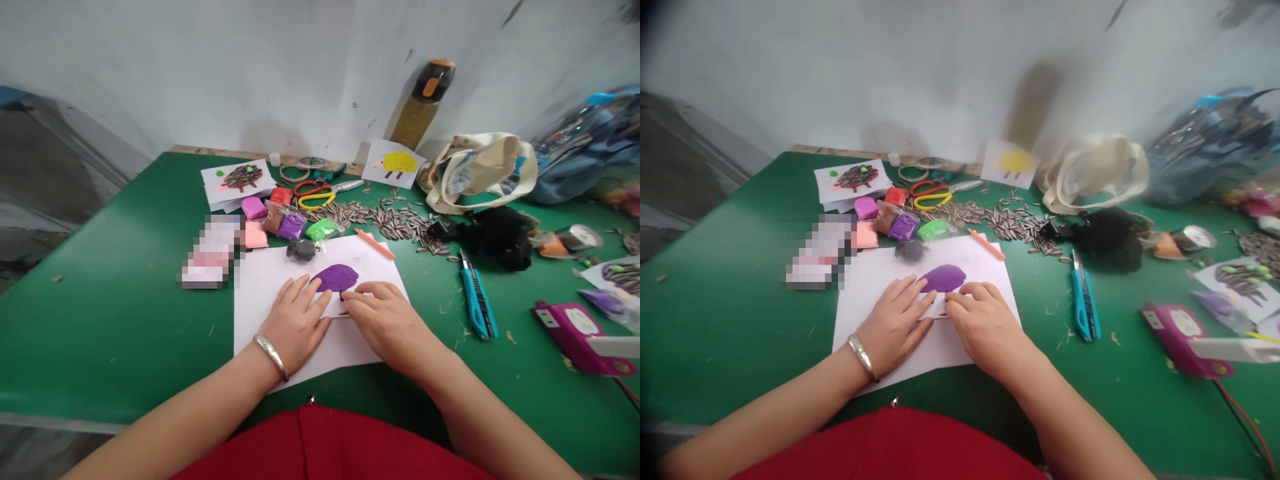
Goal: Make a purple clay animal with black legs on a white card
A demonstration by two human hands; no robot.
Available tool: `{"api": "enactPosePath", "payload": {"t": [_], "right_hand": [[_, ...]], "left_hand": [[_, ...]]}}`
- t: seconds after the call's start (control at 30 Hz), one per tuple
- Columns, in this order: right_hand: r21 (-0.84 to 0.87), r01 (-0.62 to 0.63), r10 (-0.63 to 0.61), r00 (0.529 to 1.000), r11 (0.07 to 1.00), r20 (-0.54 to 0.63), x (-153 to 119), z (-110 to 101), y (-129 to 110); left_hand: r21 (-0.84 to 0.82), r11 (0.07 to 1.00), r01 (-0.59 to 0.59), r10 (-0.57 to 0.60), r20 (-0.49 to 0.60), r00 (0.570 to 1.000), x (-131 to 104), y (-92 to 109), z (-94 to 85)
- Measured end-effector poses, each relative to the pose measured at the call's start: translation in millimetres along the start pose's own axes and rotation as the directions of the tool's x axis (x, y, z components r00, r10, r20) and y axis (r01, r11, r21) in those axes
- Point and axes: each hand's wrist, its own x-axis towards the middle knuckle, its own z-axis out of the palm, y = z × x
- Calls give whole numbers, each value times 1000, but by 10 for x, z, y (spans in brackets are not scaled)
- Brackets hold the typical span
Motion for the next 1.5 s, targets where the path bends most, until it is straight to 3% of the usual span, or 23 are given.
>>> {"api": "enactPosePath", "payload": {"t": [0.6,0.87,1.13,1.5], "right_hand": [[31,-25,22,997,999,77,27,123,54],[234,-102,137,981,967,-136,34,-1,147],[191,-290,299,954,938,-18,39,58,153],[235,-277,284,959,932,2,38,115,203]], "left_hand": [[-8,1000,12,-12,1,1000,20,10,16],[-28,1000,-7,6,-37,999,-3,-30,-3],[6,1000,-14,15,-92,996,-19,-51,-12],[15,1000,0,1,-60,998,0,-17,36]]}}
